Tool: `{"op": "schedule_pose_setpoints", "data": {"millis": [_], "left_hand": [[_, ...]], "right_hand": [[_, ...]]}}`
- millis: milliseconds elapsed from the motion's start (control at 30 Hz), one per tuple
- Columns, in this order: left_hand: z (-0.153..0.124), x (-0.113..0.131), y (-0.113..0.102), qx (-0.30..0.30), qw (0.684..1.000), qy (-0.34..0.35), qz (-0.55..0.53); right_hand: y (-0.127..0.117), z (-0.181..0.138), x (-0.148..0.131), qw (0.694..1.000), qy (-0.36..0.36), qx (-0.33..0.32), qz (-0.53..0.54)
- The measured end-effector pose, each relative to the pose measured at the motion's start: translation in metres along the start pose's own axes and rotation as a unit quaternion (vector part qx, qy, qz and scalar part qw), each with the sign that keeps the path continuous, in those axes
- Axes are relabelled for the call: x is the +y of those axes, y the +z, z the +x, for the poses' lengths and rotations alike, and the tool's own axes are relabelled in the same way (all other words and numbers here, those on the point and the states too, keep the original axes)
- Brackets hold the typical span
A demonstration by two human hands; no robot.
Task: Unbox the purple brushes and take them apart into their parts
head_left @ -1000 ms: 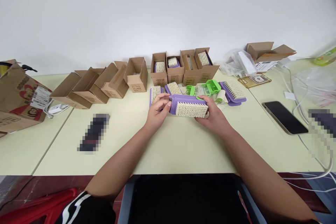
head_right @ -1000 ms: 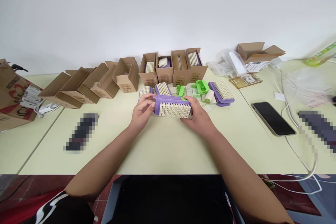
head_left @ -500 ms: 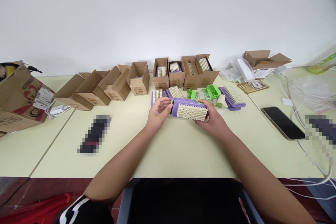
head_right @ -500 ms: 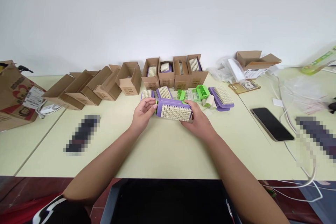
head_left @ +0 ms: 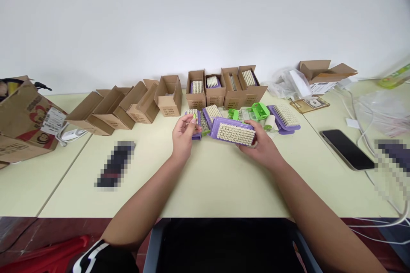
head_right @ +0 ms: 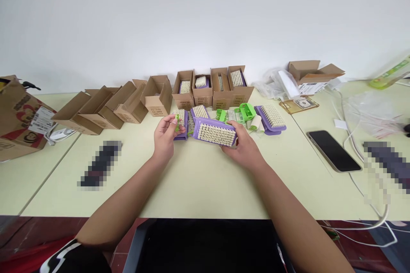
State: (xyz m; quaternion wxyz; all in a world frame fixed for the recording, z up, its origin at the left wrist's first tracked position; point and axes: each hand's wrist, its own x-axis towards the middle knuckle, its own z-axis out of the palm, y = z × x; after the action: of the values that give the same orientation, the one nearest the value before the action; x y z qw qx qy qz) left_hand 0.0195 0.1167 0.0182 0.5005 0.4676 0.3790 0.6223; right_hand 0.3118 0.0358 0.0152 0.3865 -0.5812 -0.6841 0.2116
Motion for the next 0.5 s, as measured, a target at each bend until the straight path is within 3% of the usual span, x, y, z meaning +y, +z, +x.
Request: {"op": "schedule_pose_setpoints", "data": {"millis": [233,500], "left_hand": [[0.009,0.005,-0.007,0.100,0.994,0.017,-0.029],[0.017,0.013,-0.017,0.115,0.988,0.101,0.029]], "right_hand": [[0.000,0.000,0.001,0.998,0.001,0.053,0.040],[-0.003,0.000,-0.006,0.989,0.028,0.109,0.094]]}}
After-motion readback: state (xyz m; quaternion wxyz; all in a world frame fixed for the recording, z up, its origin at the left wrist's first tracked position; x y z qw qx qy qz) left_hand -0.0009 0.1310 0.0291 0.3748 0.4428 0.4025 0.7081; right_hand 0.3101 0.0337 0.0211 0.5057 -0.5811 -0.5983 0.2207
